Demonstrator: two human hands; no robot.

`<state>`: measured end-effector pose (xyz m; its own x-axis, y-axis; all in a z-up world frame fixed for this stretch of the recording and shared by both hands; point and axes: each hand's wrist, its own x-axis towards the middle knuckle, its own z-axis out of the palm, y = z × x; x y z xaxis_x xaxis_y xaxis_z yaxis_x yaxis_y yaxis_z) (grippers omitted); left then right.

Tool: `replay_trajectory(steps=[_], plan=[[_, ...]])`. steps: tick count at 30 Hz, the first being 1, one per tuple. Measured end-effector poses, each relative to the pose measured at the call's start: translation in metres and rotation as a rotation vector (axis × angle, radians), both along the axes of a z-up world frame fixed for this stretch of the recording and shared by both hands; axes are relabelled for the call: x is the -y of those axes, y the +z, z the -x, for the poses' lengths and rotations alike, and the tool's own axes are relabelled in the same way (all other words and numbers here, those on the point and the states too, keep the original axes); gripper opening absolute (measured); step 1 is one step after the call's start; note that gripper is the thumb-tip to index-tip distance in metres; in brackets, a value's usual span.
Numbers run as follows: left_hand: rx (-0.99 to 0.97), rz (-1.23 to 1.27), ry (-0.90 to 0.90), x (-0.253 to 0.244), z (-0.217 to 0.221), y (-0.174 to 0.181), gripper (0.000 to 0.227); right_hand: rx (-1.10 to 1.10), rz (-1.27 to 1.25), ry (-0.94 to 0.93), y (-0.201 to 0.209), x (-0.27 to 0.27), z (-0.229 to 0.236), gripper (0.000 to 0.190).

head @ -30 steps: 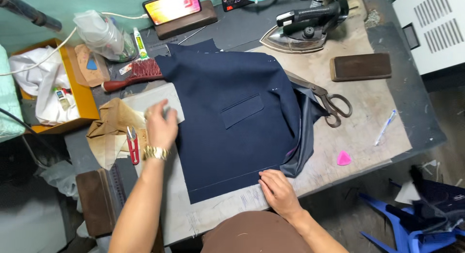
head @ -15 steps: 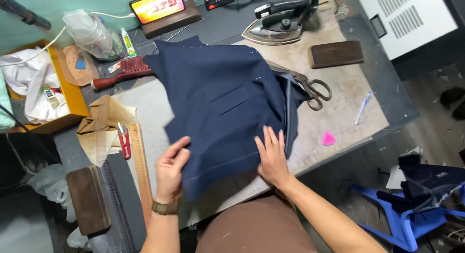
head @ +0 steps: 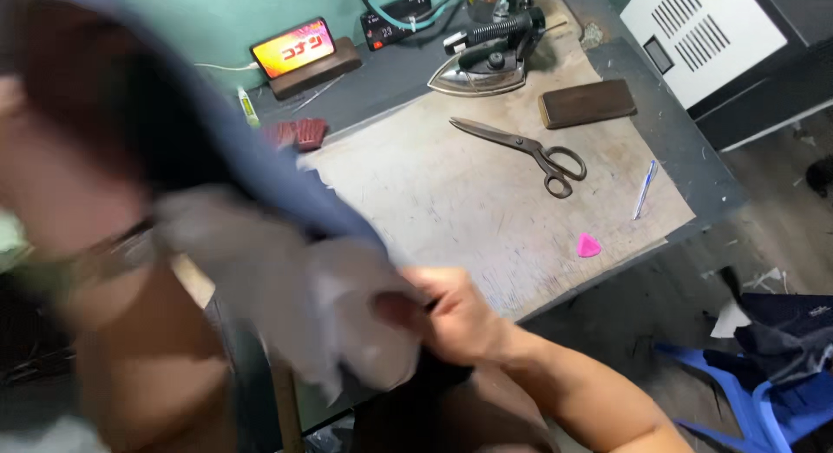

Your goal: The person measures and marks a piece of blue fabric with a ruler and chalk, then applies heat with an iron to the material on a workshop table.

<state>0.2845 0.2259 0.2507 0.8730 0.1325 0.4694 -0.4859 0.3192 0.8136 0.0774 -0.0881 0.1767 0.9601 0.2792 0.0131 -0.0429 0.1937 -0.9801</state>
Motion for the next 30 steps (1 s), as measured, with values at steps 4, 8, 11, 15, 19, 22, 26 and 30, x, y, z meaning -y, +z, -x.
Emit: replay_trajectory(steps=[4,8,11,15,19,22,26,30], plan=[[0.306,-0.344,0.217,0.153,-0.045,-0.011,0.007,-0.31,0.122,-0.239,-0.049,0.052,-0.019,0.018],[0.153,-0.321,-0.19,0.194,-0.027,-0.199,0.048,-0.58,0.098,-0.461,-0.143,0.097,-0.029,0.029],[0.053,-0.777,0.086,0.185,0.049,-0.269,0.053,-0.632,0.414,-0.491,-0.193,0.129,-0.013,0.07],[0.036,-1.229,0.133,0.137,0.154,-0.306,0.039,-0.279,0.753,-0.564,-0.202,0.131,0.019,0.047],[0.079,-1.452,0.06,0.106,0.215,-0.293,0.05,0.631,1.343,0.205,-0.174,0.092,0.018,0.076],[0.115,-1.584,0.112,0.102,0.209,-0.277,0.042,0.947,1.247,0.083,-0.233,0.087,0.004,0.008],[0.121,-1.791,0.283,0.106,0.196,-0.279,0.043,0.864,1.003,0.174,-0.255,0.131,-0.027,0.019],[0.108,-1.844,0.261,0.104,0.2,-0.33,0.019,0.609,0.692,0.427,-0.244,0.158,-0.042,0.026]])
